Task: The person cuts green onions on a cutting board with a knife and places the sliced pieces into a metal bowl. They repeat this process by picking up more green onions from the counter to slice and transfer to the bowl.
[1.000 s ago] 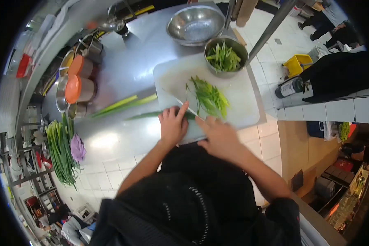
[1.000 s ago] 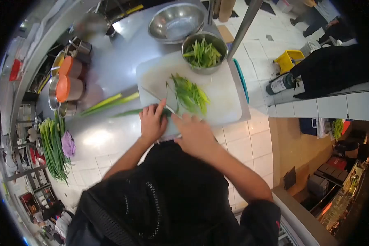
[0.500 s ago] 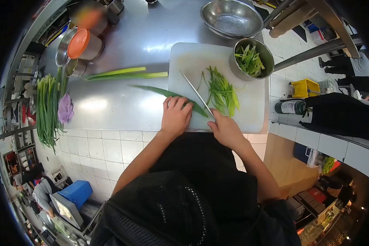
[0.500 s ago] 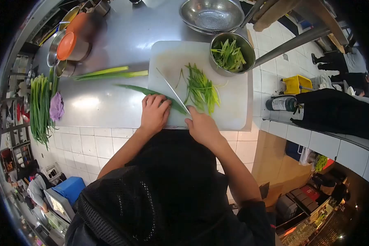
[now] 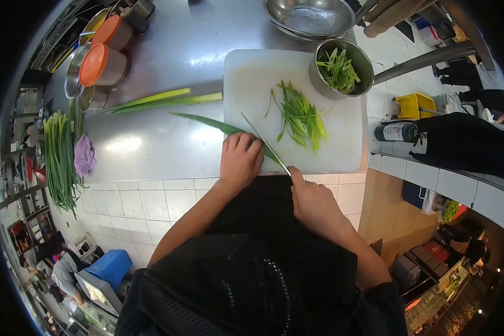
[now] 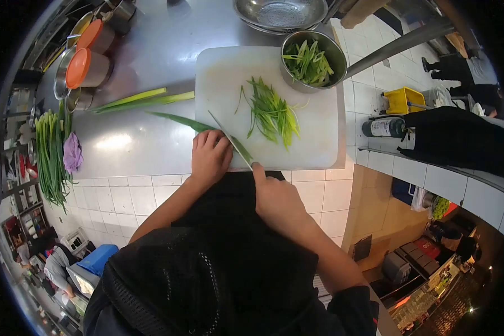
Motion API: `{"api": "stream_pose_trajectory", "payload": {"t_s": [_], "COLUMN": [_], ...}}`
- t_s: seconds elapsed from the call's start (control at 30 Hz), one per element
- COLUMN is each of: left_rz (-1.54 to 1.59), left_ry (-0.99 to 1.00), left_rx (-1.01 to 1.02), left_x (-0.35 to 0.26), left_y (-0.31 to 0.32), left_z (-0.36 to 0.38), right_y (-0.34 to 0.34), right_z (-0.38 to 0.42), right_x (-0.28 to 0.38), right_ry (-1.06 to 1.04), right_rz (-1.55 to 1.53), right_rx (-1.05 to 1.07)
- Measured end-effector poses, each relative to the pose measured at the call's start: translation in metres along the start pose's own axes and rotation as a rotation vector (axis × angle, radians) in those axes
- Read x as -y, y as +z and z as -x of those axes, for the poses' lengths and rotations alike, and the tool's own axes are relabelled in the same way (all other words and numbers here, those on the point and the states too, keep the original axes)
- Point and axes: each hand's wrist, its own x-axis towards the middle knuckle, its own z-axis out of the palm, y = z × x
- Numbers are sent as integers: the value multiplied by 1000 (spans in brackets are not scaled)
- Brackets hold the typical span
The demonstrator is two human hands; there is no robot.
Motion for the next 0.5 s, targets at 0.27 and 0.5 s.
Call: {"api": "stream_pose_trajectory", "payload": {"t_s": [0.27,0.5], "left_rz": [-10,27], "left_ry": [-33,-13], "left_rx": [-16,-18], "left_x": [0,3], "left_y": [3,1], "left_z": [-1,3], "right_y": [-8,58], "right_z": [27,-13], "right_x": [21,-38], "right_ry": [37,50], "right_rz": [204,68], "right_rx": [74,-28]}}
